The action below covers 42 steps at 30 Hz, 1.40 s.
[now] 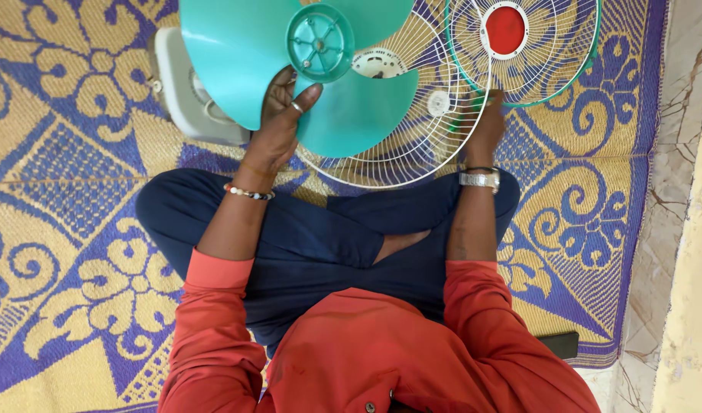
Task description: The person disassembles a small electric fan by removing the front grille and then the fan blades. They use a screwdriver to loosen screws on the grille and then unscrew the central hub to detach the blades.
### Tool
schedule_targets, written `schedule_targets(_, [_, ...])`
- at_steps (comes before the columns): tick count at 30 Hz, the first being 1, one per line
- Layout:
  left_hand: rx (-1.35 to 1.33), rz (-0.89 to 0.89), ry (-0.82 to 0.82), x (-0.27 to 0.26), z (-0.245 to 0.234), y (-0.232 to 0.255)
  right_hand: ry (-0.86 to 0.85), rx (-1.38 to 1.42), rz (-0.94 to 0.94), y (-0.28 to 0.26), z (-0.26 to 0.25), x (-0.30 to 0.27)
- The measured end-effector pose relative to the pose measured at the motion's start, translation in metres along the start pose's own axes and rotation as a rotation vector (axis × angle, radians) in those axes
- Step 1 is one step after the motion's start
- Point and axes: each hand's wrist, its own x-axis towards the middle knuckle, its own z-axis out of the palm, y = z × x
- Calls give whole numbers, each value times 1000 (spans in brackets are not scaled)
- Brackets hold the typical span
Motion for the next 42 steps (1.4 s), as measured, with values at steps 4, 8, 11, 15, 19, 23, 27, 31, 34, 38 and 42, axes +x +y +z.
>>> schedule_targets(4, [91, 112, 0, -5, 1, -1, 324, 333, 155, -6, -62, -6])
schedule_targets(8, [96, 43, 32, -12, 10, 5, 727, 505, -217, -39, -127, -13])
schedule_targets(11, [196, 150, 24, -16, 18, 12, 821, 641, -578, -81, -166, -31])
schedule_targets(15, [297, 227, 81, -23, 18, 20, 869, 823, -707, -148, -163, -74])
schedule_targets(19, [359, 241, 113, -29, 11, 29, 837, 1020, -730, -210, -119, -97])
schedule_targets(23, [429, 284, 152, -30, 9, 41, 688, 989, -741, -242, -106, -111])
schedule_targets(27, [466, 244, 188, -27, 9, 47, 621, 871, -882, -254, -102, -107])
schedule_targets(31, [374, 256, 171, -24, 5, 49, 506, 851, -1035, -257, -102, -104])
schedule_targets(34, [312, 280, 142, -23, 2, 48, 424, 868, -1069, -258, -102, -104])
schedule_targets(38, [239, 217, 117, -21, -3, 47, 424, 824, -1085, -257, -102, -103])
schedule_targets(42, [286, 240, 130, -21, -4, 47, 434, 828, -1090, -256, -101, -101])
